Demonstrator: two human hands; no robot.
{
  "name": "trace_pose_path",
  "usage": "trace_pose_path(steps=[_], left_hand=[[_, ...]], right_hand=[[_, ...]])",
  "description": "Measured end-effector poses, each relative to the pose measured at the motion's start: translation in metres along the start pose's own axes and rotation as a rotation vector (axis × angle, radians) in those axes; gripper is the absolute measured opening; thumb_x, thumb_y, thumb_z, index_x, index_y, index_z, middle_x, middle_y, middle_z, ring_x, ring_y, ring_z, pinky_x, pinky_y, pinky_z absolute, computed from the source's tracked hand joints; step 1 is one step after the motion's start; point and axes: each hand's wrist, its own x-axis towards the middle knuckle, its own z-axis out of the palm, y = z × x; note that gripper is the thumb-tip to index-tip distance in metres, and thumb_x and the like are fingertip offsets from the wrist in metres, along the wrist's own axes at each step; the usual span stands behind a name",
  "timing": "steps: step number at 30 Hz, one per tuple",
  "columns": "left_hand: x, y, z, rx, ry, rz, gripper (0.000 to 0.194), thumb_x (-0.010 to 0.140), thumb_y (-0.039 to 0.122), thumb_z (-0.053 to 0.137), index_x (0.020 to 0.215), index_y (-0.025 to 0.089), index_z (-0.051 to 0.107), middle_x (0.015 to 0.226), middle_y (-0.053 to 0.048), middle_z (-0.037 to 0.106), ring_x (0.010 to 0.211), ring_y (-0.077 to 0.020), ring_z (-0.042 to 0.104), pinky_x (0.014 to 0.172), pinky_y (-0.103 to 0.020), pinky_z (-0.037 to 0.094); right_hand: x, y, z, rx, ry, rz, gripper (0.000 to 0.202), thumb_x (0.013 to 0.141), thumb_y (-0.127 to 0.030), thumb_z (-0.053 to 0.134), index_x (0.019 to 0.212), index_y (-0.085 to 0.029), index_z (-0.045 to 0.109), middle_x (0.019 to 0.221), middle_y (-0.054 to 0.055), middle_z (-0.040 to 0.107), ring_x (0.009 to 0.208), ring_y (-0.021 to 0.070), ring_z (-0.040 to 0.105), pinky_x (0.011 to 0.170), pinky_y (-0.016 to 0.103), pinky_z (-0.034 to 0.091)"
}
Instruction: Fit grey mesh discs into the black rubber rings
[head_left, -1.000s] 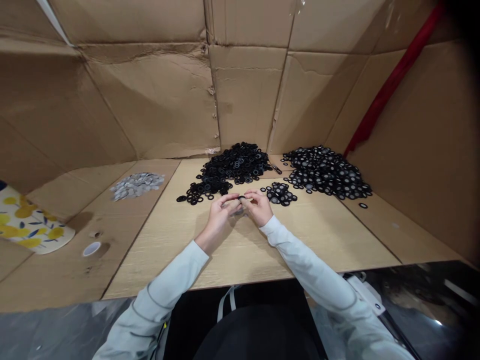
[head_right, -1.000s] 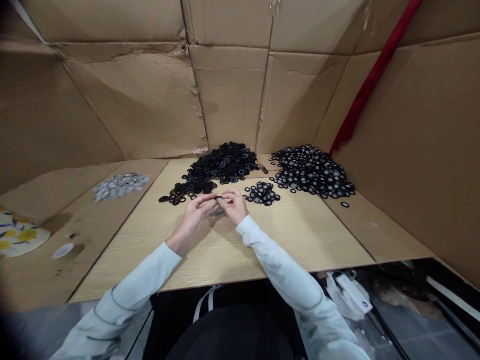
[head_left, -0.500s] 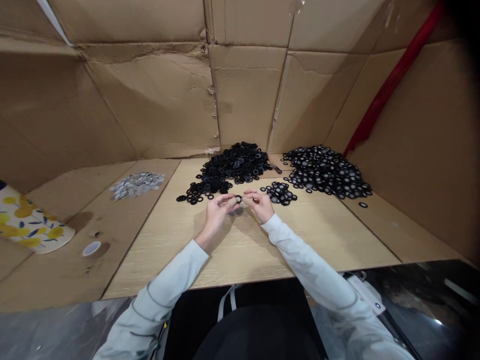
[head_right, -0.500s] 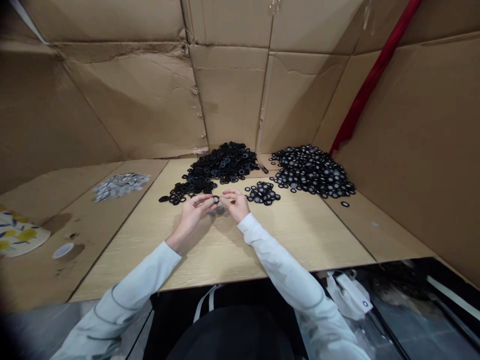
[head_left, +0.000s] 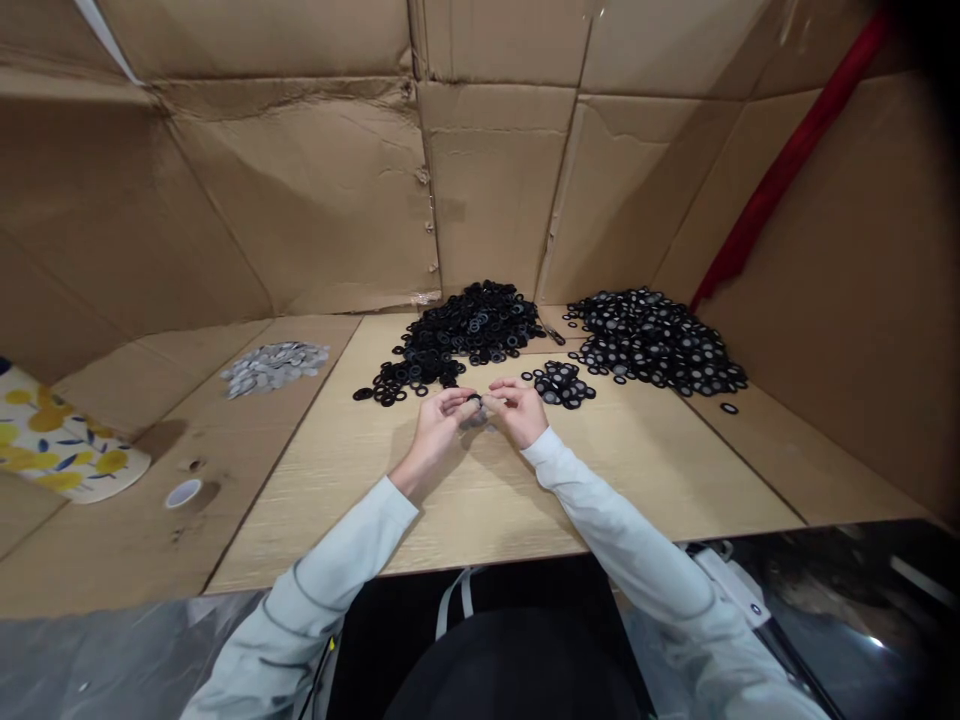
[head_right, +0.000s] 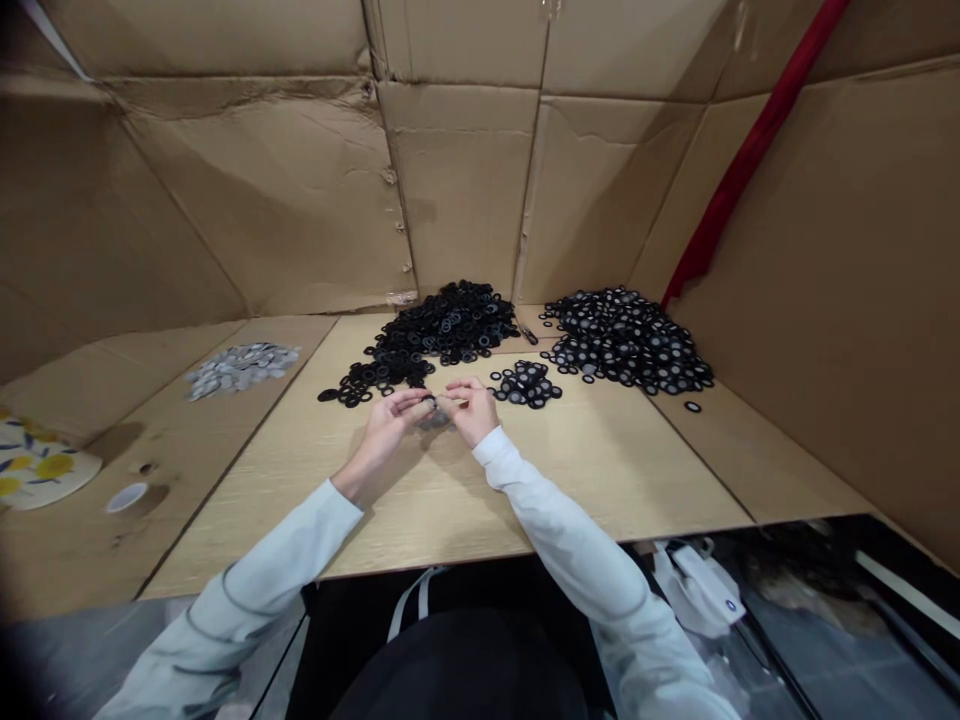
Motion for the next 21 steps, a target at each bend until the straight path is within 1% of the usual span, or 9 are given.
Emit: trace_pose_path(steps=[4, 6, 8, 10, 13, 16, 21], left_hand=[[0.001, -0.0003, -0.0009, 0.039, -0.012, 0.014, 0.03, 0.052, 0.021, 0.076, 0.079, 0.013, 0.064, 0.077, -0.008, 0.066, 0.066, -0.0148, 0.06, 0.068, -0.03, 0.046], [0.0012, -0.0006, -0.0002, 0.036, 0.015, 0.011, 0.029, 0.053, 0.019, 0.075, 0.079, 0.012, 0.065, 0.076, -0.008, 0.066, 0.066, -0.0148, 0.06, 0.067, -0.03, 0.047], [0.0006, -0.0006, 0.0013, 0.014, 0.054, 0.013, 0.026, 0.052, 0.014, 0.074, 0.076, 0.012, 0.065, 0.074, -0.007, 0.066, 0.066, -0.0146, 0.06, 0.067, -0.029, 0.047], [-0.0011, 0.0, 0.0031, -0.027, 0.059, -0.003, 0.023, 0.053, 0.011, 0.073, 0.074, 0.012, 0.066, 0.074, -0.007, 0.066, 0.066, -0.0144, 0.06, 0.069, -0.029, 0.047], [-0.0038, 0.0014, 0.0045, -0.162, -0.018, -0.084, 0.019, 0.057, 0.011, 0.07, 0.075, 0.011, 0.067, 0.08, -0.008, 0.068, 0.071, -0.015, 0.062, 0.076, -0.031, 0.047], [-0.004, 0.0009, 0.0032, -0.301, -0.1, -0.16, 0.015, 0.062, 0.011, 0.067, 0.076, 0.012, 0.068, 0.089, -0.009, 0.068, 0.082, -0.0162, 0.062, 0.085, -0.032, 0.045], [0.0008, -0.0068, -0.0022, -0.344, -0.161, -0.221, 0.016, 0.068, 0.016, 0.063, 0.082, 0.014, 0.069, 0.098, -0.008, 0.067, 0.089, -0.0162, 0.061, 0.087, -0.03, 0.046]], right_hand=[[-0.0019, -0.0035, 0.0002, -0.039, 0.007, -0.025, 0.012, 0.065, -0.029, 0.063, 0.063, -0.018, 0.068, 0.087, 0.008, 0.059, 0.084, 0.0199, 0.057, 0.068, 0.033, 0.047], [-0.0026, -0.0043, 0.0009, -0.024, -0.014, -0.042, 0.013, 0.066, -0.03, 0.063, 0.065, -0.018, 0.068, 0.089, 0.008, 0.059, 0.086, 0.0197, 0.057, 0.07, 0.033, 0.047], [-0.0028, -0.0037, 0.0019, -0.019, -0.028, -0.045, 0.015, 0.064, -0.032, 0.065, 0.067, -0.018, 0.068, 0.091, 0.008, 0.058, 0.089, 0.0201, 0.056, 0.07, 0.033, 0.047], [-0.0022, -0.002, 0.0026, -0.024, -0.021, -0.024, 0.017, 0.061, -0.034, 0.068, 0.068, -0.018, 0.068, 0.092, 0.007, 0.057, 0.09, 0.0206, 0.056, 0.068, 0.032, 0.047], [-0.0003, 0.0004, 0.0018, -0.022, 0.004, 0.007, 0.019, 0.06, -0.035, 0.068, 0.067, -0.018, 0.067, 0.093, 0.007, 0.057, 0.089, 0.0206, 0.056, 0.066, 0.031, 0.047], [0.0008, 0.0011, 0.0001, -0.029, -0.009, -0.024, 0.018, 0.062, -0.035, 0.066, 0.068, -0.018, 0.067, 0.094, 0.007, 0.055, 0.092, 0.0206, 0.055, 0.067, 0.031, 0.047], [-0.0004, 0.0023, 0.0, -0.073, -0.039, -0.092, 0.015, 0.065, -0.033, 0.063, 0.07, -0.019, 0.065, 0.096, 0.007, 0.052, 0.097, 0.02, 0.051, 0.07, 0.031, 0.047]])
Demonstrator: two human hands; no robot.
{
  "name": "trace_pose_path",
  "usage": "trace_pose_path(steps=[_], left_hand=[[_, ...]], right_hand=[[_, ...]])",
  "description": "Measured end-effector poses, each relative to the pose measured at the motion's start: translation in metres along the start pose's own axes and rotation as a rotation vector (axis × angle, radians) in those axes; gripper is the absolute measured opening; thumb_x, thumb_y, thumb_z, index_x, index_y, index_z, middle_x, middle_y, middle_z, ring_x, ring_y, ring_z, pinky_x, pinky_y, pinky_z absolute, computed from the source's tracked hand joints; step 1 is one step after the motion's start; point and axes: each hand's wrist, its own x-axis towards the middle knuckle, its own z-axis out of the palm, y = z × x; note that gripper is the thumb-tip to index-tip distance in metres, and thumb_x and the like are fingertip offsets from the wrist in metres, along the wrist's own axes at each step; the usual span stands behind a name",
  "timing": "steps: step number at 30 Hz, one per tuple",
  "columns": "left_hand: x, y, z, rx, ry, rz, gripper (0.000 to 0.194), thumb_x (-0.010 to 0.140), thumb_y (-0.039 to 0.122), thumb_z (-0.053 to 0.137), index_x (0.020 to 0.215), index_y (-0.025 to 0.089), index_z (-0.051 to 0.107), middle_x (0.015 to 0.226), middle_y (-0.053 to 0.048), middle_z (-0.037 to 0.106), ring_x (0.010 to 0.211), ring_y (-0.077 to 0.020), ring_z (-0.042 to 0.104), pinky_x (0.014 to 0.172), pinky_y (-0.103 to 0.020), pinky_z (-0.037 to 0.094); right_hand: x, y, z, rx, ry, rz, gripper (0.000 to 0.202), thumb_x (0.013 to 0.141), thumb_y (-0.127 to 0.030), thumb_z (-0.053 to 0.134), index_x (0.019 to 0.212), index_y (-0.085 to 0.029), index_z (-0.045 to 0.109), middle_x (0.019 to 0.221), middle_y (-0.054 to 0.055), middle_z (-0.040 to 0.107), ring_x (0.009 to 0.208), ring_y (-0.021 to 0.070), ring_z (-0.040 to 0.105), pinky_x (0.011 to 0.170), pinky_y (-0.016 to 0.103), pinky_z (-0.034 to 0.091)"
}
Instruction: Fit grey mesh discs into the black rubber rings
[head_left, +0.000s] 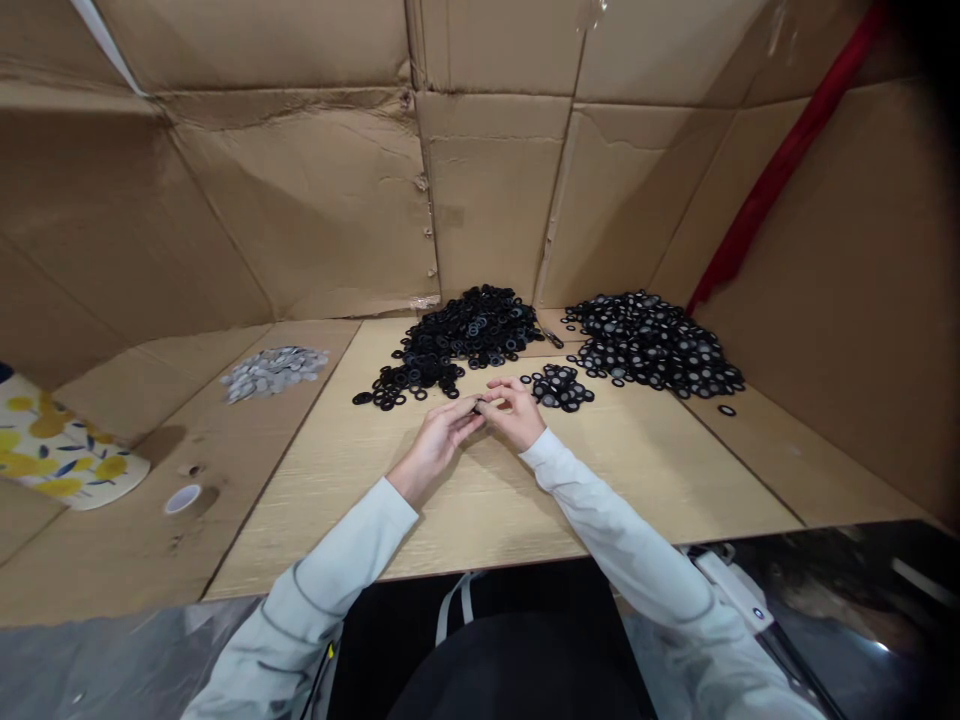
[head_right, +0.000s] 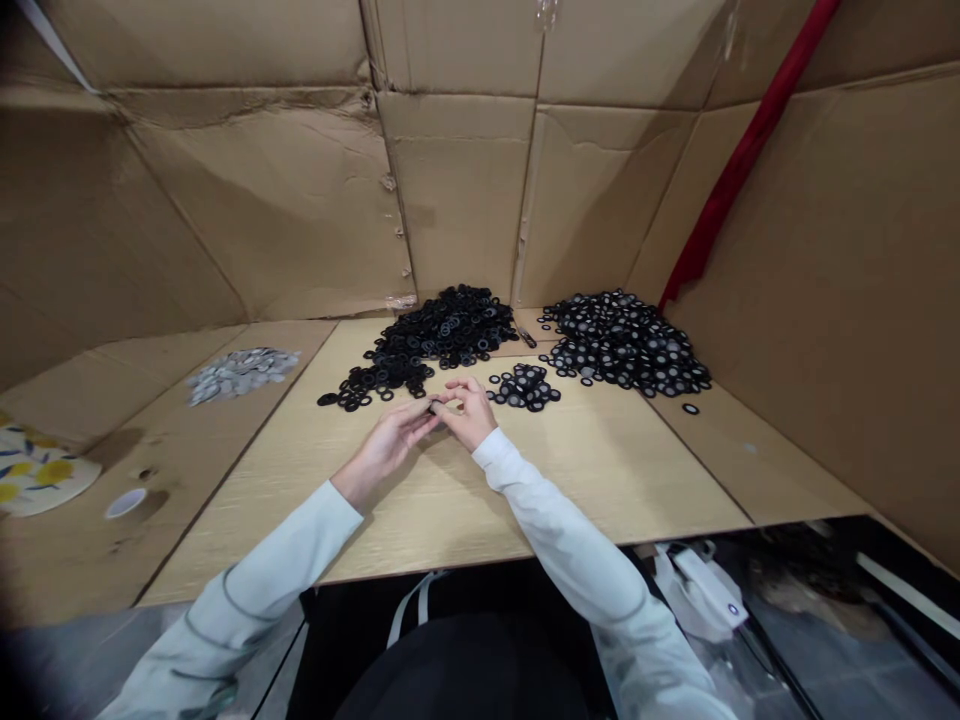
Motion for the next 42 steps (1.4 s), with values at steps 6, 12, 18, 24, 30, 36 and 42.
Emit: trace_pose_path(steps=[6, 12, 18, 24, 30, 36, 42], left_hand=[[0.001, -0.003, -0.005, -0.019, -0.032, -0.053, 0.02, 0.068, 0.013, 0.064, 0.087, 0.013, 0.069, 0.101, -0.008, 0.066, 0.09, -0.0143, 0.06, 0.087, -0.026, 0.046], [-0.001, -0.001, -0.003, -0.023, -0.035, -0.102, 0.019, 0.068, 0.011, 0.062, 0.087, 0.011, 0.066, 0.095, -0.009, 0.066, 0.085, -0.0142, 0.061, 0.086, -0.026, 0.045], [-0.005, -0.001, 0.001, -0.177, 0.001, -0.314, 0.014, 0.075, 0.017, 0.05, 0.081, 0.011, 0.061, 0.081, -0.014, 0.065, 0.079, -0.0195, 0.063, 0.088, -0.037, 0.045], [-0.003, -0.002, -0.001, -0.23, -0.013, -0.323, 0.016, 0.078, 0.015, 0.045, 0.08, 0.012, 0.06, 0.081, -0.011, 0.065, 0.078, -0.0179, 0.063, 0.086, -0.036, 0.046], [-0.004, -0.004, 0.0, -0.23, 0.016, -0.303, 0.015, 0.08, 0.014, 0.046, 0.084, 0.013, 0.061, 0.084, -0.011, 0.065, 0.082, -0.017, 0.062, 0.087, -0.035, 0.045], [-0.004, -0.005, -0.001, -0.241, 0.024, -0.263, 0.015, 0.079, 0.012, 0.047, 0.08, 0.012, 0.061, 0.085, -0.011, 0.065, 0.084, -0.0172, 0.062, 0.089, -0.035, 0.045], [-0.001, -0.003, -0.006, -0.152, 0.0, -0.262, 0.013, 0.075, 0.009, 0.053, 0.082, 0.011, 0.063, 0.083, -0.009, 0.066, 0.08, -0.0158, 0.062, 0.088, -0.033, 0.045]], right_hand=[[0.0, 0.003, 0.0, -0.087, -0.063, 0.026, 0.012, 0.066, -0.028, 0.063, 0.07, -0.018, 0.065, 0.101, 0.008, 0.05, 0.1, 0.0217, 0.049, 0.075, 0.035, 0.046], [-0.001, 0.001, -0.002, -0.177, -0.12, -0.015, 0.007, 0.064, -0.023, 0.064, 0.069, -0.018, 0.065, 0.105, 0.009, 0.051, 0.103, 0.0233, 0.047, 0.08, 0.039, 0.044], [-0.001, 0.002, -0.001, -0.094, -0.073, -0.054, 0.009, 0.07, -0.027, 0.061, 0.071, -0.018, 0.064, 0.1, 0.008, 0.052, 0.1, 0.0211, 0.049, 0.081, 0.037, 0.043], [-0.001, 0.003, -0.002, -0.106, -0.073, -0.07, 0.009, 0.07, -0.027, 0.061, 0.07, -0.019, 0.063, 0.1, 0.007, 0.053, 0.1, 0.0214, 0.049, 0.083, 0.039, 0.042], [-0.001, 0.0, -0.003, -0.18, -0.064, -0.155, 0.005, 0.071, -0.023, 0.06, 0.072, -0.019, 0.063, 0.1, 0.008, 0.053, 0.1, 0.0218, 0.048, 0.088, 0.041, 0.04], [-0.002, 0.002, -0.002, -0.162, -0.079, -0.166, 0.006, 0.072, -0.024, 0.058, 0.074, -0.02, 0.063, 0.1, 0.006, 0.052, 0.099, 0.0213, 0.048, 0.088, 0.04, 0.04], [-0.005, -0.007, -0.007, -0.379, -0.075, -0.333, 0.01, 0.075, -0.019, 0.054, 0.075, -0.02, 0.064, 0.105, 0.009, 0.051, 0.1, 0.0245, 0.042, 0.089, 0.044, 0.038]])
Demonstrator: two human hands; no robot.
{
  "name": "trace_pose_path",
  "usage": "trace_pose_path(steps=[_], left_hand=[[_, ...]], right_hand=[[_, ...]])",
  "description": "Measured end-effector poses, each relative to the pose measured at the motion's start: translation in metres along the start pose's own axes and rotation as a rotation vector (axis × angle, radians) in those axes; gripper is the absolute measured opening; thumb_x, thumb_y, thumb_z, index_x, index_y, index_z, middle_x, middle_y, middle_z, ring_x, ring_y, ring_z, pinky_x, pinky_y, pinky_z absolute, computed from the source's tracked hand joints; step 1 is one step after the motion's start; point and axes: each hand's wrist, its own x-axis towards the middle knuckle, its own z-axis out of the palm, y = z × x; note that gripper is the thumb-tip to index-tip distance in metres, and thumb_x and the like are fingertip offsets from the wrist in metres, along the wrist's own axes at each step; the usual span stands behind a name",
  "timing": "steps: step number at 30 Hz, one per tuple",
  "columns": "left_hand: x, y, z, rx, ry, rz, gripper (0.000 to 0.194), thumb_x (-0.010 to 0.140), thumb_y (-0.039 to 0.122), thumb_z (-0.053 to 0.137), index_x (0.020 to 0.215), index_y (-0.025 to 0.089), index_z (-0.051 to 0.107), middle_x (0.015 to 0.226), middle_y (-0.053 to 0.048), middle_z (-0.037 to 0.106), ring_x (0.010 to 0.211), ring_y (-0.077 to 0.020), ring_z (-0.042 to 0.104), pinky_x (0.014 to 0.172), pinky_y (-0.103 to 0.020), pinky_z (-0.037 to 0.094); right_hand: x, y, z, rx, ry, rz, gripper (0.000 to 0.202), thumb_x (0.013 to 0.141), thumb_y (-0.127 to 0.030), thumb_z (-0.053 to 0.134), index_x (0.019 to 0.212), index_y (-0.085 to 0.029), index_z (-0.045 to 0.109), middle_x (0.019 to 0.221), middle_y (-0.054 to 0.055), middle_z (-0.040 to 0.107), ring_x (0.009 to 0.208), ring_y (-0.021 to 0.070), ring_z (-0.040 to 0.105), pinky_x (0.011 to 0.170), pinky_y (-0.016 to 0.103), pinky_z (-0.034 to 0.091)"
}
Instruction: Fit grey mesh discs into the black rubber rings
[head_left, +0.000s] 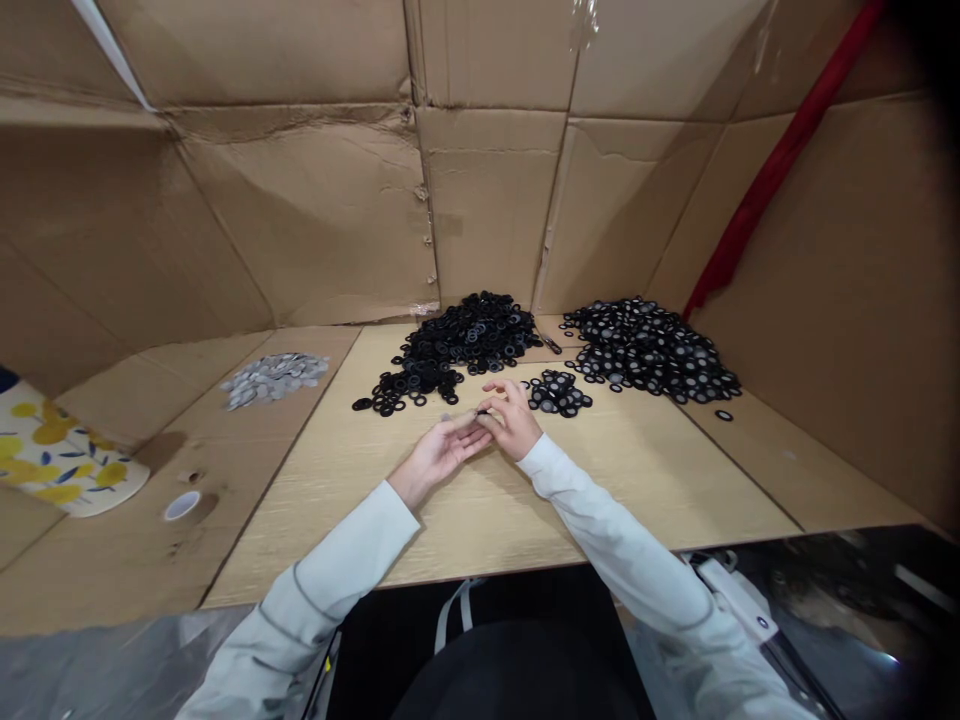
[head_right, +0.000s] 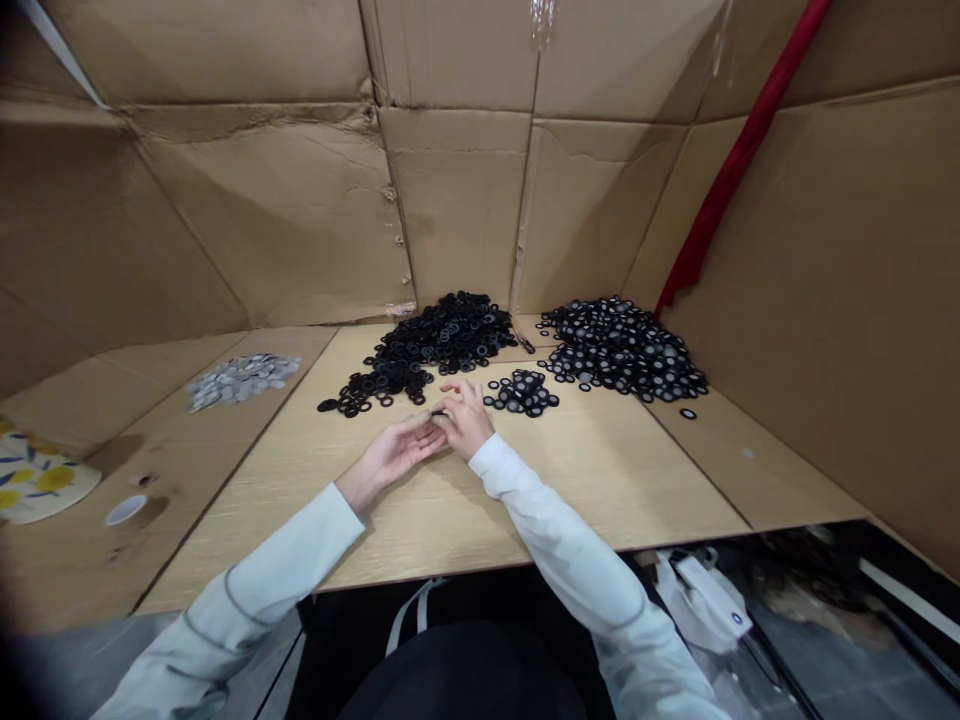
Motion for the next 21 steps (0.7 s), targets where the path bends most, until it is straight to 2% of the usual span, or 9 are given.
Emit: trace_pose_path(steps=[4, 6, 9, 12, 14, 18, 21], left_hand=[[0.0, -0.002, -0.001, 0.144, 0.024, 0.147, 0.019, 0.066, 0.011, 0.064, 0.086, 0.013, 0.061, 0.085, -0.007, 0.066, 0.076, -0.0142, 0.062, 0.086, -0.033, 0.045], [0.002, -0.001, -0.002, 0.245, 0.064, 0.251, 0.028, 0.063, 0.015, 0.069, 0.09, 0.015, 0.06, 0.087, -0.007, 0.065, 0.075, -0.0159, 0.062, 0.083, -0.036, 0.046], [0.009, 0.008, -0.009, 0.537, 0.191, 0.415, 0.022, 0.065, 0.024, 0.068, 0.085, 0.016, 0.061, 0.083, -0.008, 0.064, 0.076, -0.0195, 0.061, 0.079, -0.036, 0.045], [0.015, 0.027, -0.024, 0.967, 0.396, 0.652, 0.007, 0.065, 0.017, 0.064, 0.072, 0.018, 0.064, 0.08, -0.008, 0.063, 0.092, -0.0239, 0.056, 0.088, -0.035, 0.039], [0.018, 0.039, -0.036, 1.199, 0.512, 0.764, 0.008, 0.065, 0.013, 0.061, 0.069, 0.018, 0.065, 0.085, -0.011, 0.063, 0.101, -0.0272, 0.052, 0.095, -0.036, 0.033], [0.023, 0.052, -0.049, 1.704, 0.549, 0.675, 0.019, 0.073, 0.015, 0.05, 0.081, 0.012, 0.067, 0.094, -0.015, 0.063, 0.099, -0.0281, 0.052, 0.094, -0.038, 0.034], [0.027, 0.052, -0.052, 1.93, 0.524, 0.621, 0.027, 0.078, 0.015, 0.042, 0.088, 0.01, 0.067, 0.097, -0.015, 0.064, 0.096, -0.0254, 0.054, 0.09, -0.035, 0.038]], right_hand=[[-0.001, -0.003, -0.001, -0.152, -0.075, -0.124, 0.018, 0.073, -0.01, 0.05, 0.08, -0.02, 0.063, 0.109, 0.011, 0.052, 0.103, 0.0267, 0.04, 0.087, 0.044, 0.038], [0.001, 0.0, -0.001, -0.209, -0.147, -0.121, 0.021, 0.074, -0.009, 0.048, 0.083, -0.02, 0.063, 0.103, 0.011, 0.056, 0.099, 0.0258, 0.045, 0.084, 0.041, 0.039], [0.004, 0.014, -0.004, -0.302, -0.174, 0.066, 0.022, 0.078, -0.012, 0.045, 0.088, -0.021, 0.062, 0.091, 0.01, 0.061, 0.084, 0.0223, 0.054, 0.075, 0.035, 0.042], [0.008, 0.036, -0.013, -0.403, -0.073, 0.379, 0.022, 0.076, -0.017, 0.051, 0.096, -0.024, 0.06, 0.082, 0.008, 0.064, 0.072, 0.0216, 0.058, 0.066, 0.033, 0.041], [0.01, 0.05, -0.02, -0.46, -0.1, 0.491, 0.023, 0.073, -0.017, 0.056, 0.094, -0.024, 0.061, 0.079, 0.008, 0.065, 0.071, 0.0215, 0.059, 0.065, 0.032, 0.041], [0.012, 0.06, -0.029, -0.556, -0.243, 0.564, 0.021, 0.075, -0.016, 0.053, 0.093, -0.019, 0.064, 0.094, 0.01, 0.063, 0.083, 0.0211, 0.06, 0.071, 0.029, 0.042], [0.012, 0.052, -0.027, -0.557, -0.218, 0.485, 0.027, 0.08, -0.019, 0.048, 0.102, -0.016, 0.063, 0.108, 0.012, 0.057, 0.09, 0.0209, 0.059, 0.076, 0.028, 0.043]])
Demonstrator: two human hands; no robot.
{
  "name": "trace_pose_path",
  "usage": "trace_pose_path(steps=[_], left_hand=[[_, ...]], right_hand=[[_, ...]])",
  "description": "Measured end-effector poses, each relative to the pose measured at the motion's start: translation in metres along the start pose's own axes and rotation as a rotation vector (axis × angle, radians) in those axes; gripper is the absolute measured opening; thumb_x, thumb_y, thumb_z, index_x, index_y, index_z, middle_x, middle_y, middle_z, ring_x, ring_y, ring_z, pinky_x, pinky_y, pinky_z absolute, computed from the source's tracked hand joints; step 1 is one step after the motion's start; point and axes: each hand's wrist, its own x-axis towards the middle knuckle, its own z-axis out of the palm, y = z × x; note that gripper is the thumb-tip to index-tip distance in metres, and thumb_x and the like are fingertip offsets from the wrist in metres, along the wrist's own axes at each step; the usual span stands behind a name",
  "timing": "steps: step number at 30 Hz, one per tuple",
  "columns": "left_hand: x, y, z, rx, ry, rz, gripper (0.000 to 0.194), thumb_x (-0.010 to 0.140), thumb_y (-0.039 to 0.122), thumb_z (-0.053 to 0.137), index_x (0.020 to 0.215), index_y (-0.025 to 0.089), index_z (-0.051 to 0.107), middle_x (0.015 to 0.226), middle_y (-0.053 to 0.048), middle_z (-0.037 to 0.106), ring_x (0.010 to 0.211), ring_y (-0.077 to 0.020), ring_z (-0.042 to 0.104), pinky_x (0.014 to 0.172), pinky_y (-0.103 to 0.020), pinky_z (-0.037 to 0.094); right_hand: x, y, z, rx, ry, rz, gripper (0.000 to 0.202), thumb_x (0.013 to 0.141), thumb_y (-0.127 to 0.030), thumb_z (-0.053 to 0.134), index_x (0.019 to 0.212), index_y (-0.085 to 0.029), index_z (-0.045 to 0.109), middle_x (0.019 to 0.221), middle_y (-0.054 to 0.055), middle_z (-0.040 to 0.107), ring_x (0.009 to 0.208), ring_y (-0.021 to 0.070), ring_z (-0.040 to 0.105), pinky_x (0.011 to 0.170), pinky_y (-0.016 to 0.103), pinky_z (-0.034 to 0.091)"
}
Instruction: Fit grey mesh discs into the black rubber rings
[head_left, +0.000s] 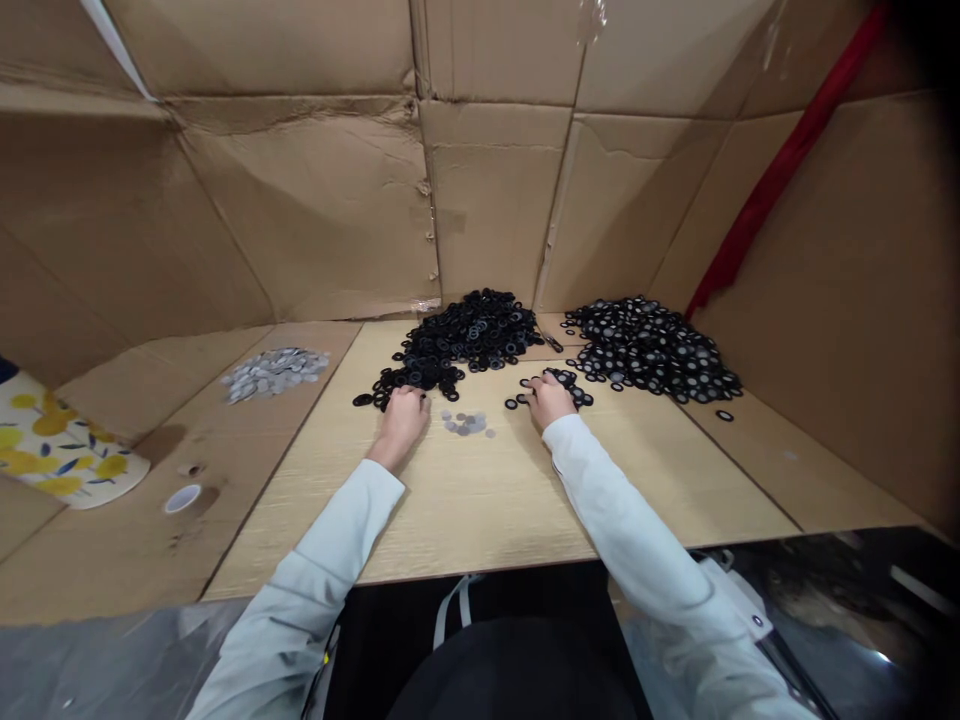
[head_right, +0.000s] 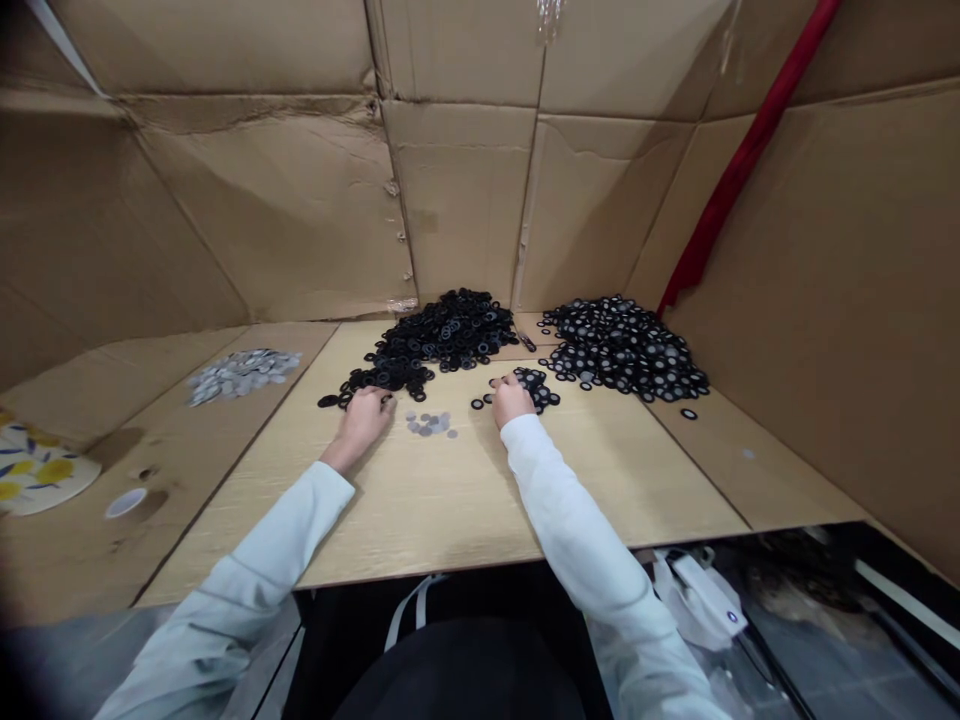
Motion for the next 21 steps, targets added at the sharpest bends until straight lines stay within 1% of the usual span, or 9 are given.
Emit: trace_pose_path(steps=[2, 3, 5, 7, 9, 13, 15, 18, 21], left_hand=[[0.0, 0.0, 0.002, 0.019, 0.006, 0.022, 0.028, 0.078, 0.014, 0.041, 0.087, 0.011, 0.068, 0.095, -0.014, 0.065, 0.094, -0.0243, 0.055, 0.088, -0.033, 0.039], [0.0, 0.001, 0.003, 0.009, 0.017, 0.026, 0.028, 0.079, 0.014, 0.041, 0.088, 0.011, 0.068, 0.094, -0.013, 0.065, 0.093, -0.0237, 0.055, 0.087, -0.032, 0.04], [-0.002, 0.001, 0.004, -0.022, 0.05, 0.015, 0.029, 0.079, 0.013, 0.041, 0.093, 0.012, 0.066, 0.094, -0.013, 0.065, 0.089, -0.0223, 0.057, 0.083, -0.03, 0.042], [-0.002, 0.002, 0.004, -0.035, 0.075, -0.014, 0.03, 0.078, 0.014, 0.042, 0.099, 0.011, 0.064, 0.096, -0.014, 0.063, 0.086, -0.0216, 0.058, 0.08, -0.029, 0.043], [-0.003, 0.002, 0.003, -0.01, 0.071, -0.024, 0.03, 0.077, 0.013, 0.042, 0.097, 0.009, 0.064, 0.096, -0.016, 0.064, 0.086, -0.0222, 0.058, 0.08, -0.03, 0.043], [-0.002, 0.004, 0.002, 0.042, 0.001, 0.016, 0.029, 0.076, 0.008, 0.039, 0.08, 0.01, 0.067, 0.086, -0.016, 0.066, 0.082, -0.022, 0.06, 0.078, -0.03, 0.042], [-0.002, 0.004, 0.003, 0.042, -0.01, 0.02, 0.029, 0.075, 0.006, 0.039, 0.077, 0.011, 0.067, 0.083, -0.015, 0.067, 0.078, -0.0214, 0.06, 0.075, -0.029, 0.043], [-0.003, 0.004, 0.004, 0.007, 0.008, 0.015, 0.029, 0.075, 0.006, 0.039, 0.08, 0.012, 0.068, 0.083, -0.014, 0.067, 0.078, -0.0211, 0.06, 0.075, -0.029, 0.043], [-0.004, 0.003, 0.006, -0.078, 0.081, 0.034, 0.031, 0.075, 0.005, 0.039, 0.088, 0.012, 0.067, 0.09, -0.012, 0.066, 0.083, -0.02, 0.06, 0.079, -0.028, 0.044]], right_hand=[[-0.005, -0.008, 0.002, 0.041, 0.015, -0.114, 0.027, 0.082, -0.022, 0.046, 0.102, -0.015, 0.063, 0.108, 0.012, 0.057, 0.092, 0.0204, 0.058, 0.079, 0.028, 0.043], [-0.008, -0.013, 0.004, 0.066, -0.008, -0.188, 0.026, 0.083, -0.025, 0.047, 0.099, -0.015, 0.065, 0.105, 0.011, 0.058, 0.093, 0.0201, 0.057, 0.082, 0.028, 0.042], [-0.015, -0.021, 0.009, 0.112, -0.109, -0.335, 0.023, 0.08, -0.029, 0.053, 0.092, -0.016, 0.067, 0.1, 0.01, 0.06, 0.094, 0.0195, 0.056, 0.085, 0.027, 0.041], [-0.02, -0.028, 0.015, 0.137, -0.189, -0.423, 0.024, 0.073, -0.032, 0.062, 0.09, -0.016, 0.068, 0.098, 0.009, 0.06, 0.095, 0.0201, 0.055, 0.086, 0.028, 0.04], [-0.023, -0.032, 0.02, 0.152, -0.197, -0.433, 0.023, 0.07, -0.031, 0.065, 0.087, -0.016, 0.068, 0.096, 0.01, 0.06, 0.093, 0.0204, 0.055, 0.086, 0.03, 0.039], [-0.023, -0.033, 0.025, 0.219, -0.169, -0.359, 0.01, 0.069, -0.021, 0.065, 0.077, -0.016, 0.066, 0.087, 0.008, 0.061, 0.087, 0.0184, 0.055, 0.082, 0.029, 0.04], [-0.022, -0.033, 0.026, 0.256, -0.175, -0.321, 0.007, 0.067, -0.018, 0.066, 0.073, -0.016, 0.064, 0.083, 0.006, 0.06, 0.085, 0.0178, 0.055, 0.08, 0.028, 0.04], [-0.021, -0.033, 0.026, 0.315, -0.19, -0.303, 0.008, 0.065, -0.014, 0.065, 0.072, -0.016, 0.061, 0.076, 0.004, 0.059, 0.079, 0.0156, 0.054, 0.073, 0.026, 0.041], [-0.022, -0.034, 0.025, 0.391, -0.247, -0.282, 0.013, 0.064, -0.01, 0.063, 0.075, -0.016, 0.058, 0.068, -0.001, 0.057, 0.064, 0.0111, 0.051, 0.063, 0.022, 0.04]])
